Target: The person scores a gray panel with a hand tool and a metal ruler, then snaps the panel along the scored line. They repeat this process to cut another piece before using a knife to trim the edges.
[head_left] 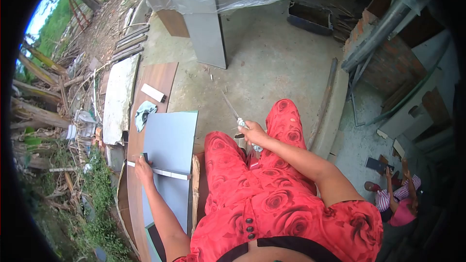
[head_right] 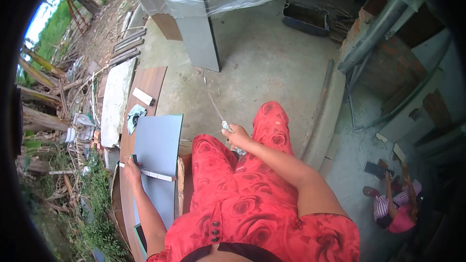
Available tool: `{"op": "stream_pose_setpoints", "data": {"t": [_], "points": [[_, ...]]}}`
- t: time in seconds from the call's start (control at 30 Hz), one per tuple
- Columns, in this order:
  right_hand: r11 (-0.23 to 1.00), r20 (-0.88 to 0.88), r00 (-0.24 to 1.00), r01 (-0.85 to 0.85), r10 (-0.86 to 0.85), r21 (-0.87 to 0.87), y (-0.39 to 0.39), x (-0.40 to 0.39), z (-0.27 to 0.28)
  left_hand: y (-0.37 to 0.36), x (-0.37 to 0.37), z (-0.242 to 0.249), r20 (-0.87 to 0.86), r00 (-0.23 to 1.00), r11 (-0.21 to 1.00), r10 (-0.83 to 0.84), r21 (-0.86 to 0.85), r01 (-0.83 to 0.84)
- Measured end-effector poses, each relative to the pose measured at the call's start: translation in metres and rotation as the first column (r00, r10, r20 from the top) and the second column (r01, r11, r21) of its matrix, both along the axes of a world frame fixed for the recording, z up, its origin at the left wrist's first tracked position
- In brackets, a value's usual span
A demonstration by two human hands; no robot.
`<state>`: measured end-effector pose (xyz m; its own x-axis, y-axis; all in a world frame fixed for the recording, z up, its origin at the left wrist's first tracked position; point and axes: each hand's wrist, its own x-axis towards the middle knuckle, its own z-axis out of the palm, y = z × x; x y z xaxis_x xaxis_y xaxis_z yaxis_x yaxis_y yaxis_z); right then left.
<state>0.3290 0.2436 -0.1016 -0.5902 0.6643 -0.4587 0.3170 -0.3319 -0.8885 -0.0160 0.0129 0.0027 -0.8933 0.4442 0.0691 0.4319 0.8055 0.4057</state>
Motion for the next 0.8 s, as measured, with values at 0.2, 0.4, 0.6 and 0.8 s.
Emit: {"op": "stream_pose_setpoints", "data": {"t": [0.2, 0.4, 0.6, 0.8], "points": [[0.849, -0.031, 0.921, -0.343, 0.387, 0.402, -0.001, -0.055, 0.104, -0.002, 0.001, 0.006, 0.02, 0.999, 0.999, 0.049, 0.021, -0.049], [0.473, 0.181, 0.771, -0.538, 0.611, 0.698, -0.041, -0.126, 0.148, -0.003, 0.006, 0.015, 0.064, 0.995, 0.996, 0.081, 0.043, -0.084], [0.256, 0.356, 0.616, -0.686, 0.703, 0.681, -0.071, -0.172, 0.146, -0.006, 0.003, 0.012, 0.091, 0.992, 0.995, 0.09, 0.025, -0.093], [0.206, 0.4, 0.566, -0.726, 0.721, 0.657, -0.079, -0.189, 0.146, -0.005, 0.004, 0.015, 0.077, 0.994, 0.997, 0.081, -0.002, -0.081]]}}
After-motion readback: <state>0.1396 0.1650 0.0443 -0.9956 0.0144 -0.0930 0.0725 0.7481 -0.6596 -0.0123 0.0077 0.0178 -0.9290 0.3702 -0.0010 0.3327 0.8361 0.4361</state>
